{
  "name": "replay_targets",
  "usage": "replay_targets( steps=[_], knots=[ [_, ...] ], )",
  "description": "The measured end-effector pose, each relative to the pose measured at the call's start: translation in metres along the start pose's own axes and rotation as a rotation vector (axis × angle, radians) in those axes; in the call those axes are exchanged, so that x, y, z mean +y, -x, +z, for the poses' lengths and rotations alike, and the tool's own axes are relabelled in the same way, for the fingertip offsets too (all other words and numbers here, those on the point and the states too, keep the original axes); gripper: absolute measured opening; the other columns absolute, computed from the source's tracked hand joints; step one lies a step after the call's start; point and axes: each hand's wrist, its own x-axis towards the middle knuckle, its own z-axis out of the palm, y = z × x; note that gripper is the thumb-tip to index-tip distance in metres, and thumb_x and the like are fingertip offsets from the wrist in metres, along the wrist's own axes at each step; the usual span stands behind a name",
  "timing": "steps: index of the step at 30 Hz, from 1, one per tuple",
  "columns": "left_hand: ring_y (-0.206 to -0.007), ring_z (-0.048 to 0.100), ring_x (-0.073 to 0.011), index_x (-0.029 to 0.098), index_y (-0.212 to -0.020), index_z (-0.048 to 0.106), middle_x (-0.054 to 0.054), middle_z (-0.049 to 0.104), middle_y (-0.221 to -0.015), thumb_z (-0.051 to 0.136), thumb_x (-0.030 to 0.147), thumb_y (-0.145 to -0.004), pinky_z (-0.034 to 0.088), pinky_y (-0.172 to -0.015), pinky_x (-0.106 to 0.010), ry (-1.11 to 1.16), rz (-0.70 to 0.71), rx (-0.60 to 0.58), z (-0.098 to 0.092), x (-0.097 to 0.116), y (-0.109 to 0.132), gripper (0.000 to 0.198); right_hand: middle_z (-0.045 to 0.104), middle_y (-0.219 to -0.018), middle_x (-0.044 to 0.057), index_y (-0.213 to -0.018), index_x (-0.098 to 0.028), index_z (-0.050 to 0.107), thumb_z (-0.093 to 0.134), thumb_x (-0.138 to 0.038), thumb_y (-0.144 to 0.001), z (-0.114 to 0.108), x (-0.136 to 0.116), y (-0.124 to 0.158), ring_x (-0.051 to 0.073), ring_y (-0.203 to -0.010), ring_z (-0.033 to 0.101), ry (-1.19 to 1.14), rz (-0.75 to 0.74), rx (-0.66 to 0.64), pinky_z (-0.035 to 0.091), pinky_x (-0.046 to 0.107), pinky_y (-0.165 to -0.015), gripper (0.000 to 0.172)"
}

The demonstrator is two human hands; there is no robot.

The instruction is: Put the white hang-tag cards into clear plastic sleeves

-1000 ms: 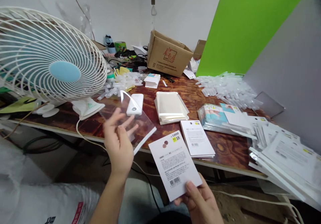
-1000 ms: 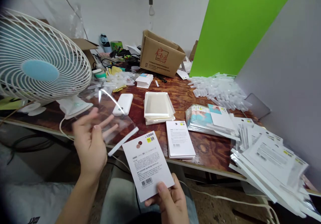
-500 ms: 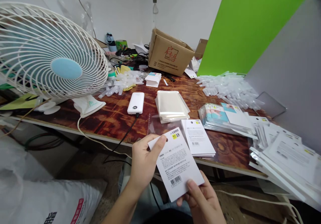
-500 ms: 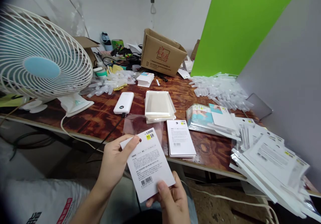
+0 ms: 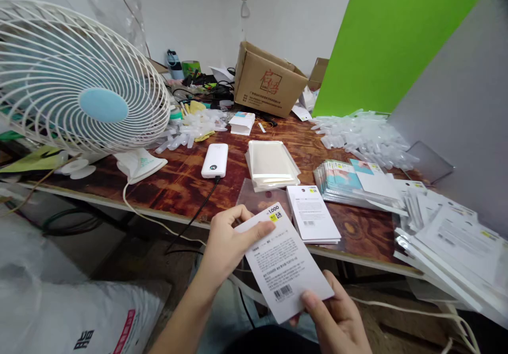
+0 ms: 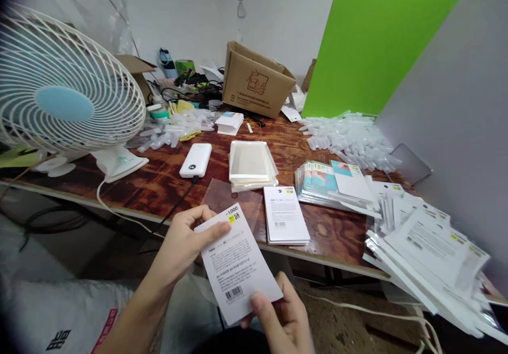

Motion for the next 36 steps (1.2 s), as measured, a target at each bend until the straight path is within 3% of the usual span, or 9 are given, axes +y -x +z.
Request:
replay_targets(
  steps=[7, 11, 17, 28, 32, 36],
  knots=[
    [-0.054, 0.053, -0.0084, 0.015, -0.071, 0.063, 0.002, 0.063, -0.061, 0.075, 0.041, -0.071, 0.040, -0.051, -0.018, 0.273, -0.172, -0.148, -0.002, 0.003, 0.014, 0.029, 0.061, -0.064, -0.001, -0.077, -0.020, 0.056, 0.076, -0.042, -0.071, 0.001, 0.008, -0.005, 0.010, -0.048, 0.054, -0.159, 0.020, -0.019, 0.046, 0.022, -0.045, 0.030],
    [-0.063, 0.058, -0.0095, 0.014, -0.078, 0.071, -0.001, 0.068, -0.069, 0.073, 0.034, -0.074, 0.044, -0.058, -0.018, 0.334, -0.201, -0.200, -0.004, 0.006, 0.019, 0.021, 0.062, -0.067, -0.002, -0.085, -0.021, 0.059, 0.078, -0.042, -0.068, 0.005, 0.003, -0.002, 0.010, -0.051, 0.054, -0.170, 0.042, 0.045, 0.046, 0.020, -0.047, 0.033],
    [-0.057, 0.056, -0.0078, 0.015, -0.074, 0.070, 0.001, 0.065, -0.064, 0.070, 0.035, -0.077, 0.043, -0.055, -0.017, 0.390, -0.158, -0.069, 0.006, 0.003, 0.021, 0.020, 0.062, -0.066, -0.001, -0.081, -0.020, 0.060, 0.080, -0.045, -0.065, 0.008, 0.002, 0.001, 0.010, -0.050, 0.054, -0.141, 0.037, 0.043, 0.045, 0.021, -0.046, 0.036],
    [-0.044, 0.052, -0.0059, 0.014, -0.052, 0.053, 0.003, 0.061, -0.048, 0.088, 0.028, -0.053, 0.040, -0.043, -0.014, 0.512, -0.288, -0.022, 0.012, 0.012, 0.017, 0.037, 0.062, -0.065, 0.000, -0.074, -0.018, 0.061, 0.078, -0.048, -0.067, 0.001, 0.005, 0.006, 0.009, -0.052, 0.054, -0.069, 0.016, 0.030, 0.047, 0.020, -0.050, 0.035],
    [-0.050, 0.057, -0.0063, 0.014, -0.063, 0.063, 0.002, 0.066, -0.057, 0.084, 0.029, -0.061, 0.044, -0.048, -0.014, 0.582, -0.247, -0.057, 0.016, 0.013, 0.024, 0.026, 0.064, -0.071, 0.000, -0.083, -0.020, 0.062, 0.081, -0.046, -0.063, 0.003, 0.003, 0.004, 0.008, -0.054, 0.055, -0.126, 0.025, 0.112, 0.046, 0.019, -0.047, 0.038],
    [-0.052, 0.057, -0.0058, 0.014, -0.067, 0.065, 0.002, 0.066, -0.059, 0.079, 0.034, -0.068, 0.044, -0.049, -0.013, 0.591, -0.216, -0.036, 0.017, 0.012, 0.029, 0.024, 0.064, -0.071, -0.001, -0.085, -0.021, 0.062, 0.081, -0.047, -0.063, 0.005, 0.002, 0.003, 0.009, -0.053, 0.054, -0.139, 0.035, 0.114, 0.046, 0.019, -0.047, 0.039]
  ],
)
